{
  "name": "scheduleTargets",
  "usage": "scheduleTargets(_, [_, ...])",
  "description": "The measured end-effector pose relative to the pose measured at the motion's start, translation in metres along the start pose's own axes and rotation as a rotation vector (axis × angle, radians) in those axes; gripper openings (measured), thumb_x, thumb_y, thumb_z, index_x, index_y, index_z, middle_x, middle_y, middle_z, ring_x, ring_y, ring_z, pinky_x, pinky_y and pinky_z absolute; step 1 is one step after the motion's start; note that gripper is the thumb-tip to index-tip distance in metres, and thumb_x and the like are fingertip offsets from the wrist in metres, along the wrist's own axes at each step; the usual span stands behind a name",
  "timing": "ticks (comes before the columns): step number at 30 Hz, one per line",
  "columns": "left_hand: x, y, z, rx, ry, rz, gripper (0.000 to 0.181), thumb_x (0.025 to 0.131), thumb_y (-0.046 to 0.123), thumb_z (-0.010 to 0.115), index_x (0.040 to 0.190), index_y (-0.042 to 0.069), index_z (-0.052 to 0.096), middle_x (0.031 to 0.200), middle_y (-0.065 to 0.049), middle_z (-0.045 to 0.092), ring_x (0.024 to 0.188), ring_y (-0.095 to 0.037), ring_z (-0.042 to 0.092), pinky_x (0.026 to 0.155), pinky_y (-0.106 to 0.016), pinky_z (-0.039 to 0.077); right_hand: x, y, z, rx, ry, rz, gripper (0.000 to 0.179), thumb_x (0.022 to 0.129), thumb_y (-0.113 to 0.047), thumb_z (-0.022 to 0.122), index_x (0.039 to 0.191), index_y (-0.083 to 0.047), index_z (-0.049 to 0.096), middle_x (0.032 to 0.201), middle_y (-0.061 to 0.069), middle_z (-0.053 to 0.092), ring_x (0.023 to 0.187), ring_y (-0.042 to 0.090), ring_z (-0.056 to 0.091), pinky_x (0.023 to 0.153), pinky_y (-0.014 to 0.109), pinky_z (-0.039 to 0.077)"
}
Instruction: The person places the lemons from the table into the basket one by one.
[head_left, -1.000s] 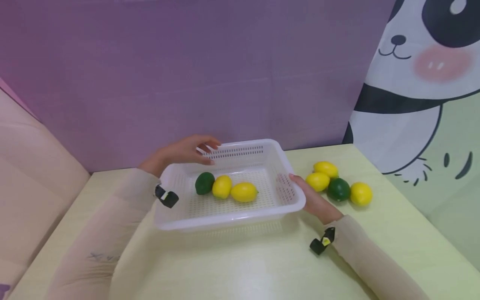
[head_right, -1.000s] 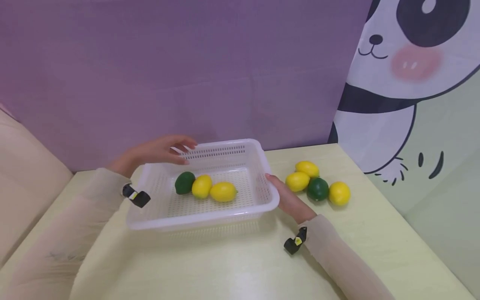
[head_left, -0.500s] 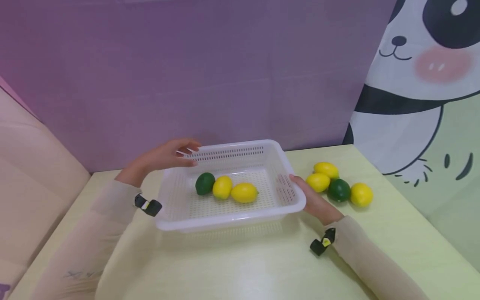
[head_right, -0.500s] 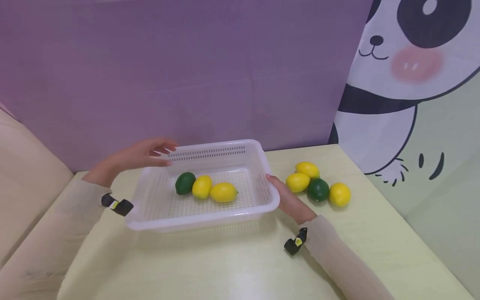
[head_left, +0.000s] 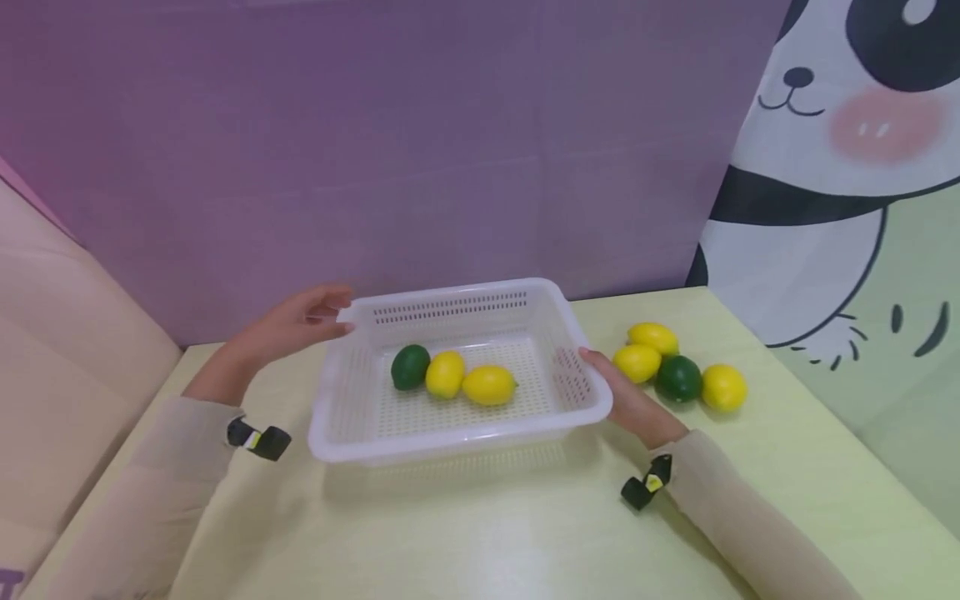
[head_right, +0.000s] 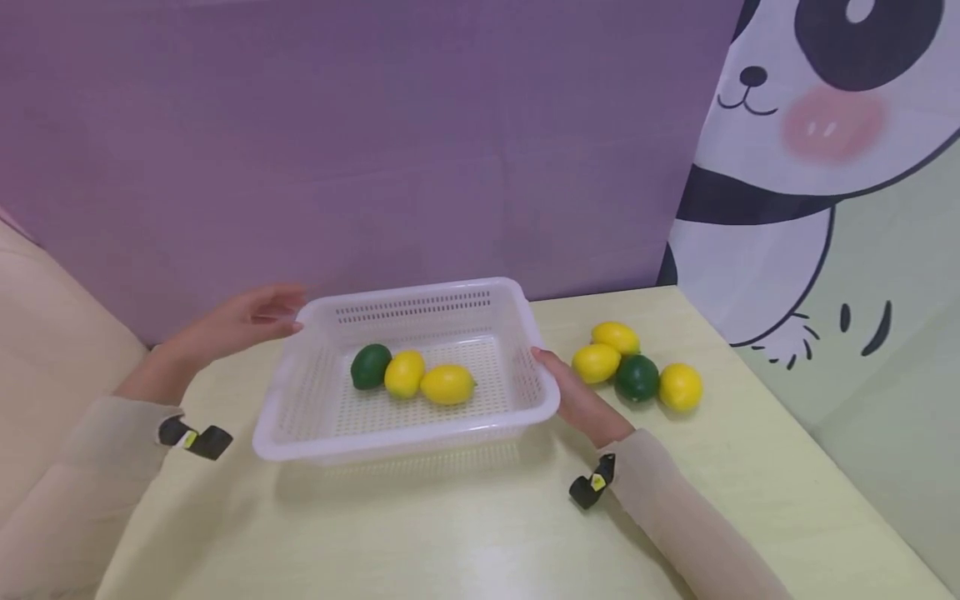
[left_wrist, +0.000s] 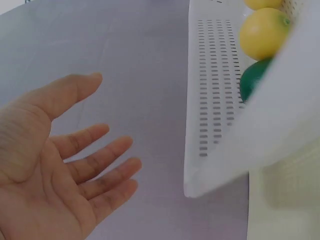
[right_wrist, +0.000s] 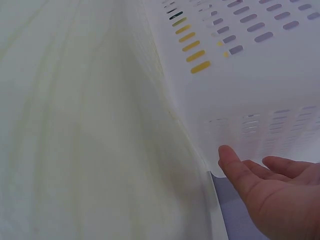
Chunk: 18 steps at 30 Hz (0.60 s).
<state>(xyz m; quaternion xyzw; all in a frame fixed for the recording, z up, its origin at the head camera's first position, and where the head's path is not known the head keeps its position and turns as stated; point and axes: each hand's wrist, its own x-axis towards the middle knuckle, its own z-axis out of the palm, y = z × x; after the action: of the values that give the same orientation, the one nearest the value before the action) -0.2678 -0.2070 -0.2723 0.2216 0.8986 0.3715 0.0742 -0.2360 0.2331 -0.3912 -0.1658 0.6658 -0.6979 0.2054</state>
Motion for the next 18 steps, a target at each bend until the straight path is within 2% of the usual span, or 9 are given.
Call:
scheduleTargets(6, [-0.012, -0.011, 0.004, -0.007, 0.059, -0.071, 0.068, 0.094, 0.027, 0.058, 0.145, -0.003, 0.026, 0.144, -0.028, 0.034, 0.129, -0.045, 0.035, 0.102, -0.059, 0.031, -0.001, 0.000, 0.000, 0.006, 0.008, 0.008, 0.061, 0.101, -0.046, 0.019, 0.152, -0.013, 0.007, 0.149, 0.027, 0.020, 0.125, 0.038, 0.038, 0.101, 0.043, 0.036])
scheduleTargets(11, [-0.019, -0.020, 0.012, -0.010, 0.110, -0.101, 0.066, 0.095, 0.028, 0.056, 0.144, -0.005, 0.026, 0.142, -0.029, 0.036, 0.127, -0.046, 0.036, 0.100, -0.059, 0.033, -0.001, 0.000, -0.001, 0.003, 0.033, 0.024, 0.063, 0.101, -0.048, 0.021, 0.152, -0.014, 0.007, 0.150, 0.025, 0.020, 0.123, 0.034, 0.040, 0.100, 0.039, 0.037])
scheduleTargets(18, [-0.031, -0.028, 0.020, -0.047, 0.125, -0.134, 0.067, 0.097, 0.032, 0.050, 0.145, -0.006, 0.022, 0.141, -0.032, 0.034, 0.127, -0.047, 0.036, 0.098, -0.061, 0.033, 0.000, 0.000, 0.000, 0.001, 0.038, 0.027, 0.064, 0.101, -0.048, 0.021, 0.152, -0.012, 0.007, 0.150, 0.027, 0.019, 0.121, 0.033, 0.040, 0.099, 0.038, 0.038])
